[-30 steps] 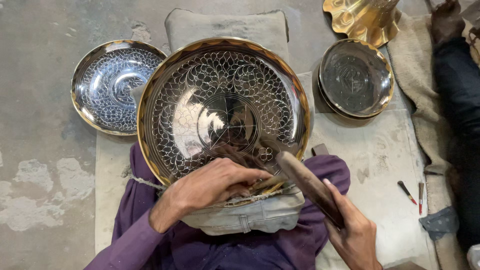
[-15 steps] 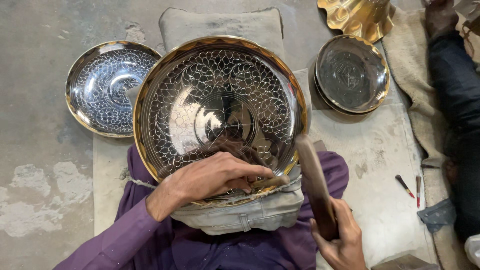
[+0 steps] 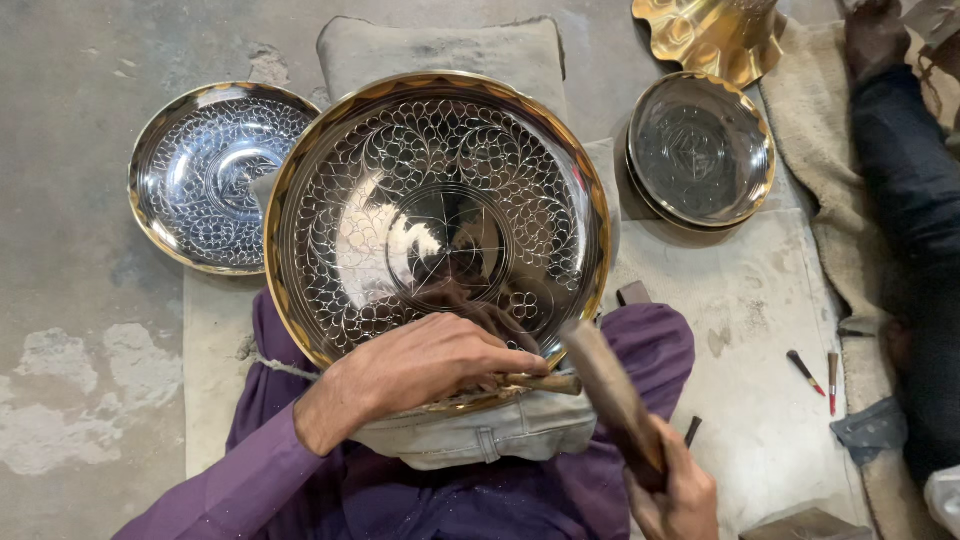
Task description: The person sits on the floor with an engraved metal tray resting on a lap cushion, holding a small chisel-like punch against the tray's decorative pattern and striking it with a wooden mallet to emboss the design. They reposition the punch repeatedly across the tray surface, continuing the hammering work.
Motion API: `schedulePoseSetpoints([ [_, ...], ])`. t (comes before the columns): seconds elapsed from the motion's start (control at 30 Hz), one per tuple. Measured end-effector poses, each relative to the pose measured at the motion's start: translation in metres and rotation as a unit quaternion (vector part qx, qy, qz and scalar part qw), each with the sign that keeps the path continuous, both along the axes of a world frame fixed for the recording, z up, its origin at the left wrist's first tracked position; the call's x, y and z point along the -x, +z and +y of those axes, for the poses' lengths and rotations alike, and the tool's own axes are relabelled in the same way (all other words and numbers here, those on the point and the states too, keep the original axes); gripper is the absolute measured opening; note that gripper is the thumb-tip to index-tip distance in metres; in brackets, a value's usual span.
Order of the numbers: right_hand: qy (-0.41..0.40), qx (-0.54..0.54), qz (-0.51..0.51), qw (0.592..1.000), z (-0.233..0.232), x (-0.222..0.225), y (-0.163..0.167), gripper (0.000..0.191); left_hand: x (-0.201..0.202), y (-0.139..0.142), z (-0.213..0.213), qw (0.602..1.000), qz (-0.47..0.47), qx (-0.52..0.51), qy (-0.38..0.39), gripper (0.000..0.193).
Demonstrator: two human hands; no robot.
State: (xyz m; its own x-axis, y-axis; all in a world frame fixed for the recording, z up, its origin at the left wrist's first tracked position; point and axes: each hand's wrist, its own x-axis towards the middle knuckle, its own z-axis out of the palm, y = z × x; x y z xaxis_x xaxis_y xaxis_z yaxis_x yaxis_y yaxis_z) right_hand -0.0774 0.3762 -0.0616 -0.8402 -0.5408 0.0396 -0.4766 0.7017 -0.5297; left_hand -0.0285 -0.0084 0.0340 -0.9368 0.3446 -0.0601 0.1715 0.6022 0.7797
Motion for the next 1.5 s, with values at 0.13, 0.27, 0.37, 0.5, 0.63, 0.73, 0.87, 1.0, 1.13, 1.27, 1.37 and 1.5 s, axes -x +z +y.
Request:
schedulePoseSetpoints([
  [0.13,-0.089,0.204,-0.09,0.971,-0.003,-0.002,-0.004,0.063,-0.004,-0.002,-0.003,0.999,0.051,0.002,0.01,0.052],
  [0.27,-0.01,-0.004,-0.099,0.995,-0.001,0.019,0.021,0.071,-0.013,-0.01,0.001,0.993,0.074,0.027,0.084,0.057],
  [0.37,0.006,0.055,-0.106,0.993,-0.018,0.036,0.044,0.068,-0.028,-0.016,0.011,0.968,0.031,-0.03,0.247,0.054],
  [0.5,0.096,0.12,-0.088,0.984,-0.061,0.065,0.086,0.071,-0.043,-0.024,0.038,0.87,0.007,-0.193,0.453,0.055],
  [0.63,0.219,0.067,-0.022,0.973,-0.114,0.105,0.134,0.068,-0.046,-0.027,0.054,0.818,-0.051,-0.183,0.544,0.059],
  [0.73,0.301,0.032,0.04,0.952,-0.156,0.124,0.165,0.069,-0.046,-0.024,0.057,0.808,-0.051,-0.18,0.559,0.059],
  [0.87,0.373,-0.078,0.089,0.92,-0.214,0.14,0.193,0.072,-0.048,-0.021,0.06,0.809,-0.012,-0.185,0.558,0.057],
  [1.0,0.423,-0.104,0.15,0.888,-0.253,0.145,0.199,0.07,-0.046,-0.028,0.064,0.813,0.003,-0.182,0.553,0.057],
  [1.13,0.467,-0.103,0.193,0.857,-0.267,0.145,0.202,0.078,-0.049,-0.033,0.066,0.813,0.008,-0.171,0.557,0.054],
  [1.27,0.462,-0.191,0.206,0.841,-0.278,0.142,0.201,0.075,-0.051,-0.029,0.065,0.798,-0.021,-0.184,0.574,0.049],
  [1.37,0.47,-0.262,0.178,0.824,-0.282,0.141,0.201,0.078,-0.049,-0.024,0.063,0.788,-0.045,-0.18,0.587,0.046],
  [1.5,0.464,-0.218,0.199,0.835,-0.282,0.137,0.198,0.065,-0.048,-0.018,0.062,0.78,-0.057,-0.175,0.598,0.05],
])
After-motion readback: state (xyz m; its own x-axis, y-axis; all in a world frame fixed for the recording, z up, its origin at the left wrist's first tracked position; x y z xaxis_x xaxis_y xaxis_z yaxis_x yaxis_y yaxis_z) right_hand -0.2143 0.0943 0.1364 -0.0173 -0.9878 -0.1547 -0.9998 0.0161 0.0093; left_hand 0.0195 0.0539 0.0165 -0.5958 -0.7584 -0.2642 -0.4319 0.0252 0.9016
